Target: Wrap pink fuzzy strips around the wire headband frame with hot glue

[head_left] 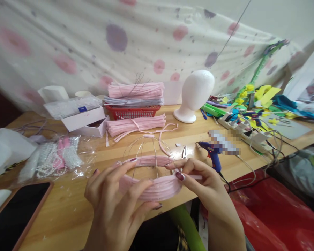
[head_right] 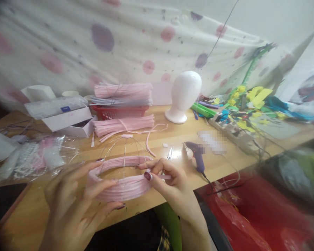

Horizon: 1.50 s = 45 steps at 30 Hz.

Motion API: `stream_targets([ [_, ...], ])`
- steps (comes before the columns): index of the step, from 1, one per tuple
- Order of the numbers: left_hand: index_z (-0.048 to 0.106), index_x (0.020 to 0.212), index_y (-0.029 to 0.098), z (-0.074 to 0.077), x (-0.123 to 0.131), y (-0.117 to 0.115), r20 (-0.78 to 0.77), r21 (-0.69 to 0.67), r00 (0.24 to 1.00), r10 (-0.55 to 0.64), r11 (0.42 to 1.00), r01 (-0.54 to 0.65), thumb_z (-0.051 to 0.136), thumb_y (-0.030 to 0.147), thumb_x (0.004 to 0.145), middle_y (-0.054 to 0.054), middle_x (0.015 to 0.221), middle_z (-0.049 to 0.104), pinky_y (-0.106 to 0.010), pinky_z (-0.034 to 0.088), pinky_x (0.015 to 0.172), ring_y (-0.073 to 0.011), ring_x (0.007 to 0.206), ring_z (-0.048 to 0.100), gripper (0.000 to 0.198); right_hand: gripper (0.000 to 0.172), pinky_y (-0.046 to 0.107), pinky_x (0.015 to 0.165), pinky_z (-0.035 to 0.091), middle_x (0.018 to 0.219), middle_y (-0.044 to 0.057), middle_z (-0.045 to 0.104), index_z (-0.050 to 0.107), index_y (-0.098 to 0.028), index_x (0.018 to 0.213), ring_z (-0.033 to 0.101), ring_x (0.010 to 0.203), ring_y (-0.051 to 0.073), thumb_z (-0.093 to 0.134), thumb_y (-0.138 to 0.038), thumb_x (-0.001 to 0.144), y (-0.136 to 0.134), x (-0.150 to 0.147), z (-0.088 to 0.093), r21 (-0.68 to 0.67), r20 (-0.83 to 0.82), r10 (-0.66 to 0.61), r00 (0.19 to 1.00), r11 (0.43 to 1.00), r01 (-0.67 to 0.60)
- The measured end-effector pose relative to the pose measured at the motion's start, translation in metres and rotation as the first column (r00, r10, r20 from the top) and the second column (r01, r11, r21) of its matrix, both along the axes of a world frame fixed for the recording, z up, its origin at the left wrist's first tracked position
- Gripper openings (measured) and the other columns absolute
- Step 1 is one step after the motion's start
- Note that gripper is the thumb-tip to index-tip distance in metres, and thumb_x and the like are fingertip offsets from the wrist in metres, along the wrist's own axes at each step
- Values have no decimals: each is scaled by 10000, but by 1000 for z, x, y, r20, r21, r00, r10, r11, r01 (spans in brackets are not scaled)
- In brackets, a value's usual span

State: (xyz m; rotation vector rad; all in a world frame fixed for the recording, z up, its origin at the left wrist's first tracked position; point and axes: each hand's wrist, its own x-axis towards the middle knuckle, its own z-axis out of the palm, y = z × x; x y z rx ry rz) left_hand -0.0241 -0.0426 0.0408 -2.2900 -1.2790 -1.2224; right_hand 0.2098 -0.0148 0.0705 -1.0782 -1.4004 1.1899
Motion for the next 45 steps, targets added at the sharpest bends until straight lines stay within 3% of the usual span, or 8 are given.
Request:
stream_targets([
  [20,648,1143,325,1,2,-2,61,-28,998,2,1000,0,781,320,847,-108,1366,536,-572,276,1080,-378,1242,479,325,268,269,753,551,1068,67,781,623,-213,691,722,960,200,768,-352,868,1,2,-2,2,16,6,1000,1000,-6],
  [29,611,1269,308,2,3,-1,42,-38,999,-6,999,7,781,309,847,-126,1363,547,-561,308,1078,-367,1222,515,456,257,279,750,554,1038,65,789,642,-213,690,728,960,212,785,-354,851,0,1,0,-17,9,-7,1000,1000,7],
  [33,515,1414,258,-11,4,1,230,-81,969,94,994,-77,848,418,770,-173,1419,505,-579,322,1122,-389,1311,469,742,256,293,783,558,1055,69,790,645,-212,698,729,977,218,787,-360,851,2,4,-4,-38,-7,-9,1000,999,9],
  [35,465,1459,262,-26,9,1,484,-137,859,166,984,-112,911,441,677,-163,1408,499,-562,382,1106,-371,1307,480,918,254,313,822,562,1080,76,787,650,-213,707,727,1012,235,787,-372,850,4,5,-8,-41,-12,-27,1000,999,26],
  [39,598,1163,275,-43,33,-10,941,-259,258,219,957,131,898,373,716,-20,984,621,-341,551,827,-175,843,620,547,265,329,844,570,1082,77,789,645,-219,701,725,1049,259,792,-390,841,4,4,-14,-24,-9,-107,994,994,107],
  [41,670,1029,228,-36,48,-16,944,-252,-75,322,849,465,882,517,697,-7,855,629,-275,535,689,-141,714,594,489,266,319,805,579,1076,78,790,648,-221,695,730,1030,259,792,-393,838,3,0,-14,-13,7,-119,993,993,119],
  [43,736,890,179,-23,59,-18,872,-170,-237,428,721,672,927,546,603,8,704,598,-234,484,589,-111,617,528,504,259,308,766,586,1081,78,788,656,-224,698,733,1010,254,785,-396,843,1,-5,-14,-12,16,-113,993,994,113],
  [45,759,796,179,-9,63,-16,817,-133,-316,482,691,711,953,470,600,18,645,589,-215,463,564,-95,582,505,401,255,303,761,592,1082,73,786,660,-227,698,734,996,246,777,-394,850,-1,-8,-13,-5,24,-108,994,994,108],
])
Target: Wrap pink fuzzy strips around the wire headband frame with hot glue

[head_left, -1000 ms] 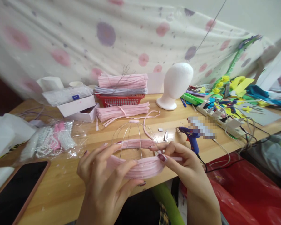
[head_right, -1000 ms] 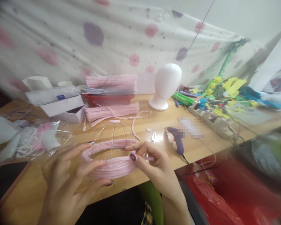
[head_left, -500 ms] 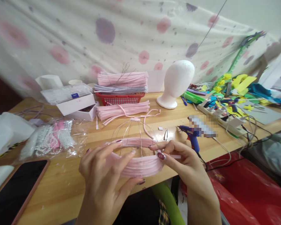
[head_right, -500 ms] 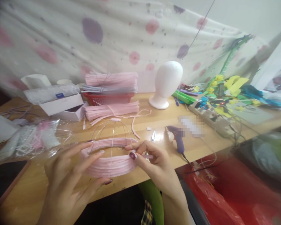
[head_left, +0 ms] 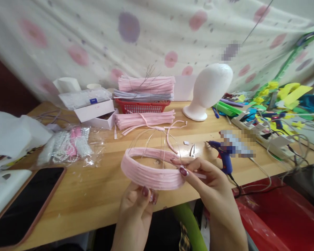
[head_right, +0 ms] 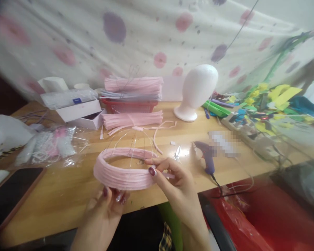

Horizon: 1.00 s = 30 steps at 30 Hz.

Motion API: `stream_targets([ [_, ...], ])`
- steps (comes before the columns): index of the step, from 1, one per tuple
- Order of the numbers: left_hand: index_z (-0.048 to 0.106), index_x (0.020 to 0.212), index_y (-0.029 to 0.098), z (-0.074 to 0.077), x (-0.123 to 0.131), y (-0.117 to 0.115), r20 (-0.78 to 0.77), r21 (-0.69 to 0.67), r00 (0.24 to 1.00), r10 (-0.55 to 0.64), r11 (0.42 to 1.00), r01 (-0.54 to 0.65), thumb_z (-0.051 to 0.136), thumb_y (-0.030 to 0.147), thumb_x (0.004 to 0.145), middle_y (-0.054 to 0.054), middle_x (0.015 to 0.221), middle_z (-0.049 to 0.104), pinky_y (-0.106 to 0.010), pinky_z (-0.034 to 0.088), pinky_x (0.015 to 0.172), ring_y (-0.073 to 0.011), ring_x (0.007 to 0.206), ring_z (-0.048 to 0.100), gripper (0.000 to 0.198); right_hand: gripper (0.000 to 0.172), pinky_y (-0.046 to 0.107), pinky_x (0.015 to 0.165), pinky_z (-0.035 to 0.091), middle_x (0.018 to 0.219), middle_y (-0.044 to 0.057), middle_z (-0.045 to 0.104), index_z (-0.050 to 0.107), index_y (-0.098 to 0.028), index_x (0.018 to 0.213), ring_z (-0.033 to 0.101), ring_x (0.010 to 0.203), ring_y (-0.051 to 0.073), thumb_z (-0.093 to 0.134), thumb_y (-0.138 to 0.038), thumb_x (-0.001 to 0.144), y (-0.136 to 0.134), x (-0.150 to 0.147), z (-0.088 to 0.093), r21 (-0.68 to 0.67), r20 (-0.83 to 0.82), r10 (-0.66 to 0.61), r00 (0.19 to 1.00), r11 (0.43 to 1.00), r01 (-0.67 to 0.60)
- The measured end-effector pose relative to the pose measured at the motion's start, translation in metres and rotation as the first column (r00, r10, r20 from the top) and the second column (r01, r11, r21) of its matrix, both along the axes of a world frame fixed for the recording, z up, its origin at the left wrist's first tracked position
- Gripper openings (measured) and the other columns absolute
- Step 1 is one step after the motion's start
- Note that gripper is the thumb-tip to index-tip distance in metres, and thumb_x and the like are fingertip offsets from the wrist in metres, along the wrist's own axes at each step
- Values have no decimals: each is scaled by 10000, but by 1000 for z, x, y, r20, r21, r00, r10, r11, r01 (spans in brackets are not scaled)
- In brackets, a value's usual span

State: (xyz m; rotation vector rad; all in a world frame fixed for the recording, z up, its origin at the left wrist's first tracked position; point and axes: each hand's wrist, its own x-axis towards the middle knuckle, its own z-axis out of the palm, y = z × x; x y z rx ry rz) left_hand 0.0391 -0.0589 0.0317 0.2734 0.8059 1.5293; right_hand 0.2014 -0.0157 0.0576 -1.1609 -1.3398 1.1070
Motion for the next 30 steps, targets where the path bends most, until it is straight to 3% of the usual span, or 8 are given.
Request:
stream_targets([
  [6,811,803,203,17,0,9,76,-83,994,84,994,-78,961,414,602,-16,823,750,-181,535,636,-114,711,652,328,238,284,803,591,1063,64,788,681,-232,693,735,1036,241,788,-382,843,-3,-1,0,6,23,23,999,1000,-23],
  [11,800,731,199,22,5,12,114,-114,989,89,991,-76,999,365,531,38,628,670,-102,477,529,-44,557,582,327,237,271,787,594,1032,51,793,668,-235,692,743,1004,225,794,-368,843,-1,-3,0,8,-12,8,1000,1000,-8],
  [14,784,715,194,21,5,15,98,-167,988,118,981,-100,1005,369,498,29,632,676,-126,506,521,-74,569,615,355,120,288,845,587,1018,37,787,700,-262,810,736,1006,214,773,-339,867,0,-5,0,43,-48,31,998,999,-29],
  [18,774,711,202,24,7,18,83,-200,986,148,971,-129,1011,321,450,14,678,716,-159,552,557,-114,626,664,372,37,307,905,564,1072,26,749,735,-294,914,694,1053,208,730,-330,906,-4,-10,-2,80,22,29,999,996,-30],
  [22,761,670,188,31,12,17,101,-239,983,156,963,-128,1017,292,418,34,599,683,-120,505,517,-73,546,610,374,57,300,996,500,1098,-4,700,751,-334,937,627,1134,185,747,-295,896,-8,-15,-5,133,35,58,998,989,-62],
  [27,757,705,195,31,14,17,102,-291,974,203,942,-166,1026,282,380,43,664,711,-105,499,519,-61,558,611,430,87,270,914,501,1036,-7,671,776,-362,952,619,1048,163,751,-299,896,-7,-17,-7,110,19,101,995,989,-102],
  [30,743,650,177,32,13,18,97,-297,977,188,943,-152,1025,311,380,53,584,649,-101,451,456,-45,493,551,412,51,273,871,503,1009,5,664,782,-333,905,611,1008,165,742,-301,904,-5,-16,-6,81,23,134,991,987,-135],
])
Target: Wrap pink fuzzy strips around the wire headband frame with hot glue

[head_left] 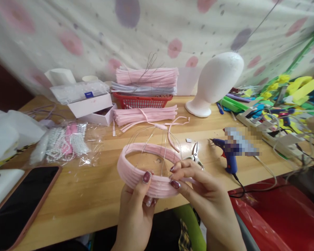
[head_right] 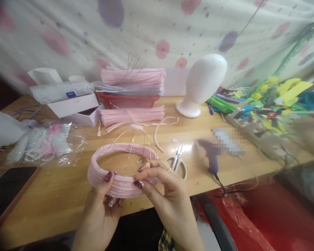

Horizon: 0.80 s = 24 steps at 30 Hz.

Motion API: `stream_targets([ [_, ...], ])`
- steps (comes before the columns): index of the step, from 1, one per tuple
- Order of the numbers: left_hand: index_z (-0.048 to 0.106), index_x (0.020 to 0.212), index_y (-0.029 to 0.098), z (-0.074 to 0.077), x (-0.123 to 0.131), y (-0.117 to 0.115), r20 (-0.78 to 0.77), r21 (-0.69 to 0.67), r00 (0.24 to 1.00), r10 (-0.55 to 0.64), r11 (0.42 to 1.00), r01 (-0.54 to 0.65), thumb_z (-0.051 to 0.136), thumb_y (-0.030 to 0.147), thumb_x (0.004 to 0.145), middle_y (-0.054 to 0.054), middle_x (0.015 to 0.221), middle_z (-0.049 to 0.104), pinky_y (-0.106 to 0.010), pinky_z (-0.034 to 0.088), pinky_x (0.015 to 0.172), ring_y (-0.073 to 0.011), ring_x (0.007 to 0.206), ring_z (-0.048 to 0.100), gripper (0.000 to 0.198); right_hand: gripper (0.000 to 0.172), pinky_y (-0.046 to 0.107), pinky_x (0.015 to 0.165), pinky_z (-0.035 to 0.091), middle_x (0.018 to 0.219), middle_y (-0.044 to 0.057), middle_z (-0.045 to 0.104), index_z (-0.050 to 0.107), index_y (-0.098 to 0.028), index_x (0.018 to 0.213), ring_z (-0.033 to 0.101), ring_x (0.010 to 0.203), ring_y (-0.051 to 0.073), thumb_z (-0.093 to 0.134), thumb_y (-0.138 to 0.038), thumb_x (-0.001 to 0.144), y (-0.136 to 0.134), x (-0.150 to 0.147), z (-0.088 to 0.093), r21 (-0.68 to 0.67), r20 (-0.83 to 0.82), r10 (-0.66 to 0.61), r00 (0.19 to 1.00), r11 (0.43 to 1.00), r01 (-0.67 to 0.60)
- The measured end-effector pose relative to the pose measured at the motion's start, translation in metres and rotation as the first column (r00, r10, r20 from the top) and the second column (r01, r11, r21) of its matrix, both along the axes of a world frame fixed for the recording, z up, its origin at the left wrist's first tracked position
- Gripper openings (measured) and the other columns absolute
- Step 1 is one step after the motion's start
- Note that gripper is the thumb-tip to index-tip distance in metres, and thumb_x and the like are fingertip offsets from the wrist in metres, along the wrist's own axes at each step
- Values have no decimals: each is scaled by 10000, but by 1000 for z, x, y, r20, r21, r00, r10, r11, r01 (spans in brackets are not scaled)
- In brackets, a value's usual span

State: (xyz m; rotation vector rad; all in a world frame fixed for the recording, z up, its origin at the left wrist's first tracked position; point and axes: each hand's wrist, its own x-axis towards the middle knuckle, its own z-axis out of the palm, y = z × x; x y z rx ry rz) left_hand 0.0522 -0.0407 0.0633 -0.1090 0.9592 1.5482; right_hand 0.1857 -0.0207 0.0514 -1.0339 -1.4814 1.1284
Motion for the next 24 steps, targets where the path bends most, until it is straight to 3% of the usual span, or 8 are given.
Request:
stream_targets([
  [4,741,623,155,5,-1,-1,6,-23,999,-40,999,40,1025,362,367,50,525,608,-102,383,375,-38,432,500,434,72,241,810,499,954,-3,660,778,-330,889,600,952,148,735,-276,910,3,3,3,35,26,25,999,999,-25],
  [12,774,692,173,8,-3,-4,-2,21,996,-85,996,85,1037,348,348,43,533,633,-94,414,399,-39,447,520,467,117,229,745,489,893,-16,628,768,-327,890,587,847,131,719,-224,915,5,6,9,83,51,33,998,996,-38],
  [18,712,628,160,5,-4,-3,-10,57,993,-121,991,122,1015,335,445,60,506,557,-117,411,390,-39,428,457,395,123,232,723,487,904,-10,622,761,-313,894,594,841,130,711,-202,917,4,7,10,103,77,41,996,993,-48],
  [24,735,673,158,6,-6,-5,-29,70,989,-145,987,146,1009,384,461,37,556,609,-125,428,393,-61,465,521,414,150,218,695,502,885,-7,646,785,-329,914,610,832,128,717,-195,915,6,9,12,152,89,66,994,985,-79],
])
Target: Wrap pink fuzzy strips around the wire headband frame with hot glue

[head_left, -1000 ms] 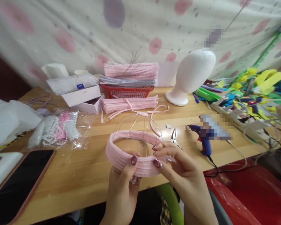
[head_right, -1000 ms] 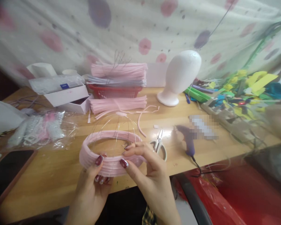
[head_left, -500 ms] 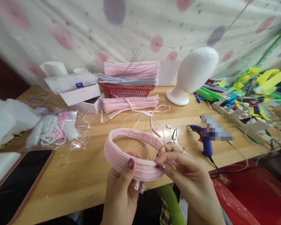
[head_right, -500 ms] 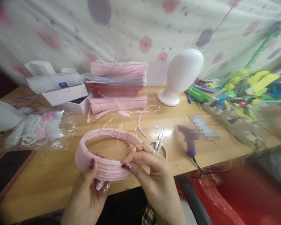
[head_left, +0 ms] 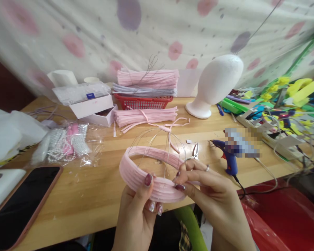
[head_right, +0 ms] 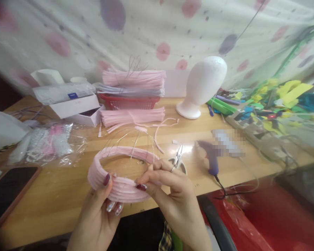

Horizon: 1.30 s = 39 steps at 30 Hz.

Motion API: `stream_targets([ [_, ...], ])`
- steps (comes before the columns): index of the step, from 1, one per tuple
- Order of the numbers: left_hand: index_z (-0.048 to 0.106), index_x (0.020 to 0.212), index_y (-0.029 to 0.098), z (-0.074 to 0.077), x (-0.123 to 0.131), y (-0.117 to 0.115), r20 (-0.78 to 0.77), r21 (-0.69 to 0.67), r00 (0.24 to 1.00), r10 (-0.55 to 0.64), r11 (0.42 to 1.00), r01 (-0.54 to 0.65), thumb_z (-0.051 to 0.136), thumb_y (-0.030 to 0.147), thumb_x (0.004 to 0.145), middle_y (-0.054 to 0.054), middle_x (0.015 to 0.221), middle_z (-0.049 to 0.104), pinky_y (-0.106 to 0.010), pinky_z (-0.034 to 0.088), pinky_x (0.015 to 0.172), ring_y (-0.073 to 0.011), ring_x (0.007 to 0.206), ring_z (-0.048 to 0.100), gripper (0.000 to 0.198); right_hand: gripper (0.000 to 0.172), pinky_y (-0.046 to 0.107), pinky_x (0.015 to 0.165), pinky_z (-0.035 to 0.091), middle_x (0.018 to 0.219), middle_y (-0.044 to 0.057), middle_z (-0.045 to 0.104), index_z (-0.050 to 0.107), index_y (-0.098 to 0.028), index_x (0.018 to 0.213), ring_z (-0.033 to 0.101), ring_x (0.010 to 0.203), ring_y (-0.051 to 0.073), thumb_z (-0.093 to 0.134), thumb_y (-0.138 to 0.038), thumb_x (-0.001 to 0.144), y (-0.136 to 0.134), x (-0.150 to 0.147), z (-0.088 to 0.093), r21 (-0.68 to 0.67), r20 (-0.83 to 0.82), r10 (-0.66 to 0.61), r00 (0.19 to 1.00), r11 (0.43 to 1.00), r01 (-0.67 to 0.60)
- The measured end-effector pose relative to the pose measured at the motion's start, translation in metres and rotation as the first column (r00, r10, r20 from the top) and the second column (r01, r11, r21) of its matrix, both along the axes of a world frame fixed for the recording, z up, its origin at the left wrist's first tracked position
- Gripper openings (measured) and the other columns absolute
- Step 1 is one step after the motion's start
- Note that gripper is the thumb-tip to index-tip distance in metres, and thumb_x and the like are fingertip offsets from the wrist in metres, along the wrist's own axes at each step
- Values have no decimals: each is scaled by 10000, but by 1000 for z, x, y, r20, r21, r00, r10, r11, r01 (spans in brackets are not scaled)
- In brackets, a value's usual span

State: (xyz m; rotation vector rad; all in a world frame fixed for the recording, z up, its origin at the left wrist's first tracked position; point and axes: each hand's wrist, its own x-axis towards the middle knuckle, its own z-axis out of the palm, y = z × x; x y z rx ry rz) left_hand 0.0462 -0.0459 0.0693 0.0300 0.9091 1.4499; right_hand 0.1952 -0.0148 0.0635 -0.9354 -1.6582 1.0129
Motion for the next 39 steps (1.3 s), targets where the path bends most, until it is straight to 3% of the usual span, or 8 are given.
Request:
stream_targets([
  [8,700,604,161,3,2,2,68,-31,998,7,1000,-5,1022,327,424,44,536,601,-124,435,425,-54,468,508,404,98,227,666,508,846,13,665,809,-311,861,618,819,145,754,-235,888,3,3,-2,4,-19,-25,1000,1000,25],
  [14,785,747,172,-6,4,-1,37,70,999,16,997,-18,1011,337,498,15,636,672,-147,488,518,-77,557,585,375,60,218,614,513,803,20,669,813,-311,828,627,764,146,783,-271,862,9,7,-8,-53,-113,-32,993,998,26],
  [17,809,796,170,-13,1,0,15,138,1000,-17,990,15,989,361,557,-20,716,722,-174,509,581,-100,621,625,356,77,227,602,513,789,26,666,811,-300,830,622,756,154,771,-246,868,8,8,-6,-17,-98,-53,994,998,52],
  [22,804,777,168,-19,-2,2,0,153,998,-65,986,65,960,445,586,-44,715,724,-211,495,548,-139,631,637,370,144,250,656,537,831,26,669,804,-297,889,617,799,162,728,-175,888,2,6,-1,81,-25,-84,996,993,86],
  [27,773,722,166,-14,-1,2,52,133,996,-65,989,58,932,366,658,-26,683,703,-200,487,530,-113,562,603,263,156,245,675,540,861,23,655,792,-297,901,617,835,163,715,-161,896,-2,2,-1,96,-1,-77,997,992,76],
  [30,772,751,174,-8,-1,2,58,100,997,-57,994,51,950,323,620,-27,717,724,-198,515,560,-129,614,639,267,166,242,697,540,873,17,647,784,-300,912,616,844,155,704,-155,903,-3,0,-1,99,9,-67,998,993,66],
  [35,776,769,172,-7,-2,-1,-2,80,999,-35,996,35,975,376,571,-18,690,711,-168,485,514,-115,592,619,348,146,241,681,531,855,14,652,786,-302,893,613,822,154,715,-174,898,-2,-1,0,70,-8,-81,997,994,82],
  [39,798,859,206,-14,-3,-8,-70,109,997,15,994,-7,975,382,580,-27,736,744,-183,501,517,-114,569,619,374,58,232,610,505,804,19,656,800,-309,846,618,760,154,762,-281,879,5,3,-8,-42,-97,-57,994,998,54],
])
